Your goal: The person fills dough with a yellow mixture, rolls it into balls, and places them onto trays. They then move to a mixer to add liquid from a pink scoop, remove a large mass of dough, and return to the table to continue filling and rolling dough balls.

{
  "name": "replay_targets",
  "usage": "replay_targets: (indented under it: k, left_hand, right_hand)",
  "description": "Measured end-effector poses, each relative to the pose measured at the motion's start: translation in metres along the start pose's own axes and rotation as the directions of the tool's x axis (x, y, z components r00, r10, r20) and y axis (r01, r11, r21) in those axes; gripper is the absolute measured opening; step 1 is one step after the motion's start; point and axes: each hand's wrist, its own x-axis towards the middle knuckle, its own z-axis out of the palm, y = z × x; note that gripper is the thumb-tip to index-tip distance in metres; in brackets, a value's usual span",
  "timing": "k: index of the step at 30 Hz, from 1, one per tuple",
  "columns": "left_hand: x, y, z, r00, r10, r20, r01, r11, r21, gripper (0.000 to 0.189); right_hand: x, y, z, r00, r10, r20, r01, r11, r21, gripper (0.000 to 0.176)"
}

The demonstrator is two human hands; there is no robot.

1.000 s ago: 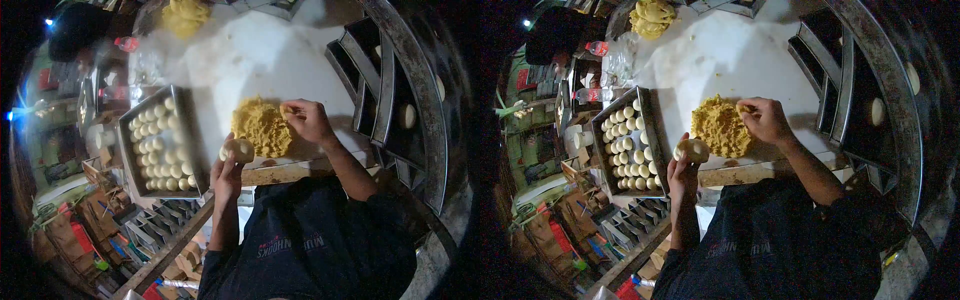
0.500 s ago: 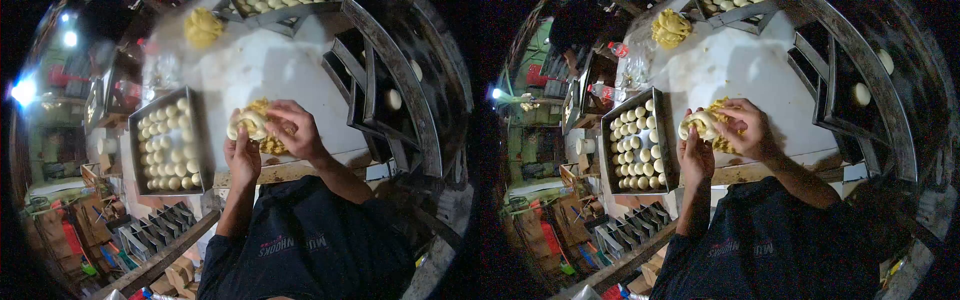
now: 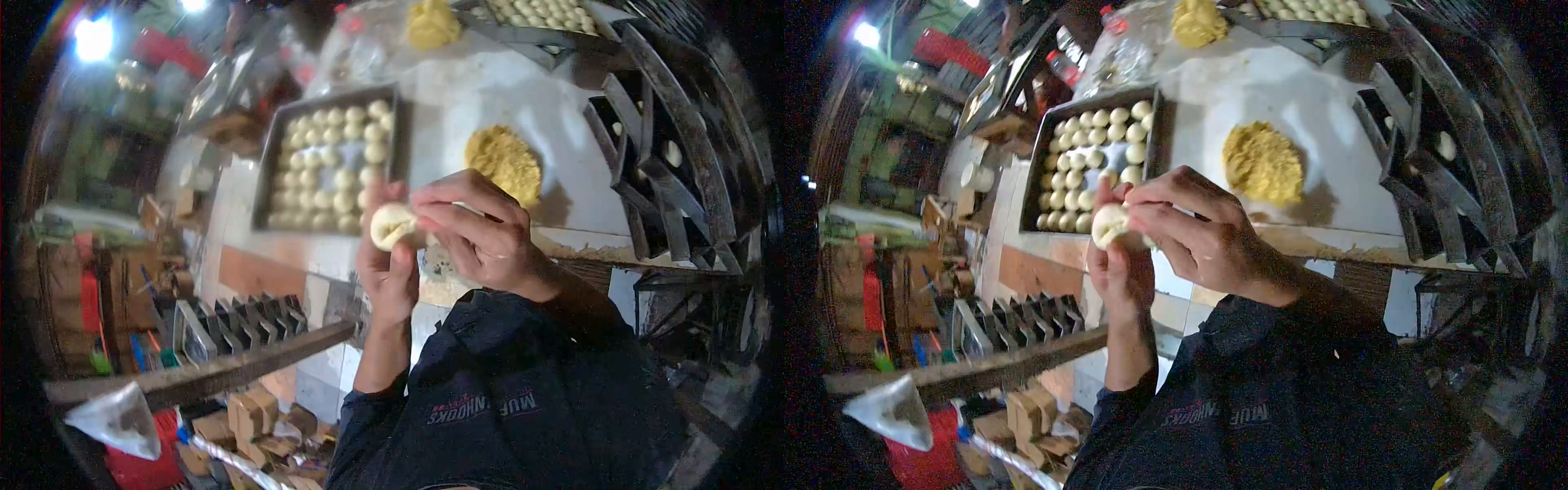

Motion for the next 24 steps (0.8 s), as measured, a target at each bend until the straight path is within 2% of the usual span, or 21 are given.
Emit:
replay_targets:
  k: [1, 2, 3, 4, 5, 6, 8, 9, 10, 11, 12, 13, 14, 16, 17, 18, 20, 21, 22, 23, 24]
  left_hand:
    - [-0.015, 0.011, -0.014, 0.999, -0.027, -0.026, 0.028, 1.000, 0.002, 0.074]
    - [-0.027, 0.021, -0.027, 0.998, 0.057, -0.032, -0.052, 0.988, 0.147, 0.063]
    - [-0.040, 0.030, -0.034, 0.987, 0.153, -0.056, -0.135, 0.959, 0.248, 0.058]
    - [-0.053, 0.037, -0.039, 0.967, 0.246, -0.069, -0.209, 0.915, 0.346, 0.054]
    - [-0.066, 0.041, -0.046, 0.928, 0.373, -0.015, -0.318, 0.809, 0.495, 0.046]
    - [-0.081, 0.042, -0.049, 0.897, 0.441, -0.023, -0.351, 0.744, 0.568, 0.039]
    - [-0.103, 0.048, -0.063, 0.881, 0.450, 0.144, -0.398, 0.542, 0.740, 0.044]
    - [-0.111, 0.051, -0.062, 0.853, 0.506, 0.130, -0.391, 0.453, 0.801, 0.041]
    - [-0.118, 0.059, -0.061, 0.853, 0.509, 0.113, -0.384, 0.467, 0.797, 0.041]
    - [-0.126, 0.068, -0.060, 0.884, 0.459, 0.093, -0.277, 0.352, 0.894, 0.041]
    - [-0.133, 0.077, -0.057, 0.912, 0.404, 0.063, -0.166, 0.224, 0.960, 0.041]
    - [-0.136, 0.091, -0.056, 0.937, 0.341, 0.070, -0.168, 0.265, 0.949, 0.045]
    - [-0.139, 0.095, -0.065, 0.931, 0.328, 0.160, -0.254, 0.267, 0.930, 0.062]
    - [-0.143, 0.091, -0.063, 0.951, 0.307, -0.039, -0.162, 0.599, 0.784, 0.076]
    - [-0.145, 0.089, -0.055, 0.963, 0.236, -0.133, -0.146, 0.865, 0.480, 0.082]
    - [-0.149, 0.092, -0.058, 0.994, 0.047, -0.099, -0.036, 0.993, 0.115, 0.063]
    - [-0.146, 0.091, -0.046, 0.986, 0.083, -0.146, -0.097, 0.991, -0.088, 0.047]
    - [-0.144, 0.084, -0.046, 0.984, 0.154, -0.092, -0.160, 0.986, -0.054, 0.044]
    - [-0.141, 0.076, -0.045, 0.974, 0.223, -0.038, -0.224, 0.974, -0.024, 0.046]
    - [-0.135, 0.076, -0.038, 0.967, 0.254, 0.020, -0.254, 0.955, 0.154, 0.048]
    - [-0.130, 0.069, -0.035, 0.946, 0.312, 0.090, -0.325, 0.917, 0.231, 0.044]
  right_hand:
    - [-0.003, -0.014, 0.011, 0.999, 0.031, 0.024, -0.032, 0.999, 0.026, 0.020]
    - [-0.006, -0.029, 0.017, 0.992, 0.115, 0.045, -0.116, 0.993, 0.026, 0.023]
    - [-0.007, -0.045, 0.020, 0.935, 0.319, 0.157, -0.342, 0.929, 0.145, 0.026]
    - [-0.010, -0.059, 0.024, 0.823, 0.489, 0.289, -0.555, 0.801, 0.223, 0.029]
    - [-0.021, -0.065, 0.037, 0.769, 0.529, 0.359, -0.637, 0.680, 0.363, 0.031]
    - [-0.024, -0.080, 0.037, 0.536, 0.624, 0.569, -0.843, 0.357, 0.403, 0.028]
    - [-0.040, -0.106, 0.055, 0.641, 0.662, 0.388, -0.743, 0.410, 0.529, 0.031]
    - [-0.045, -0.108, 0.059, 0.827, 0.477, 0.296, -0.561, 0.731, 0.390, 0.034]
    - [-0.043, -0.111, 0.062, 0.941, 0.218, 0.258, -0.275, 0.939, 0.208, 0.036]
    - [-0.044, -0.135, 0.061, 0.886, 0.342, 0.312, -0.421, 0.875, 0.237, 0.043]
    - [-0.045, -0.145, 0.066, 0.922, 0.268, 0.279, -0.299, 0.952, 0.072, 0.037]
    - [-0.049, -0.149, 0.069, 0.931, 0.212, 0.298, -0.235, 0.971, 0.042, 0.036]
    - [-0.052, -0.150, 0.069, 0.937, 0.154, 0.314, -0.166, 0.986, 0.010, 0.034]
    - [-0.052, -0.151, 0.067, 0.947, 0.096, 0.306, -0.097, 0.995, -0.010, 0.033]
    - [-0.050, -0.150, 0.064, 0.954, 0.013, 0.299, -0.013, 1.000, -0.002, 0.032]
    - [-0.047, -0.150, 0.061, 0.957, -0.007, 0.289, 0.012, 1.000, -0.015, 0.032]
    - [-0.042, -0.153, 0.050, 0.971, 0.149, 0.186, -0.180, 0.970, 0.161, 0.032]
    - [-0.036, -0.165, 0.040, 0.889, 0.392, 0.236, -0.427, 0.896, 0.122, 0.029]
    - [-0.033, -0.172, 0.030, 0.748, 0.564, 0.351, -0.640, 0.754, 0.152, 0.029]
    - [-0.045, -0.165, 0.023, 0.824, 0.463, 0.327, -0.539, 0.819, 0.198, 0.029]
    - [-0.056, -0.156, 0.017, 0.885, 0.356, 0.299, -0.431, 0.870, 0.239, 0.028]
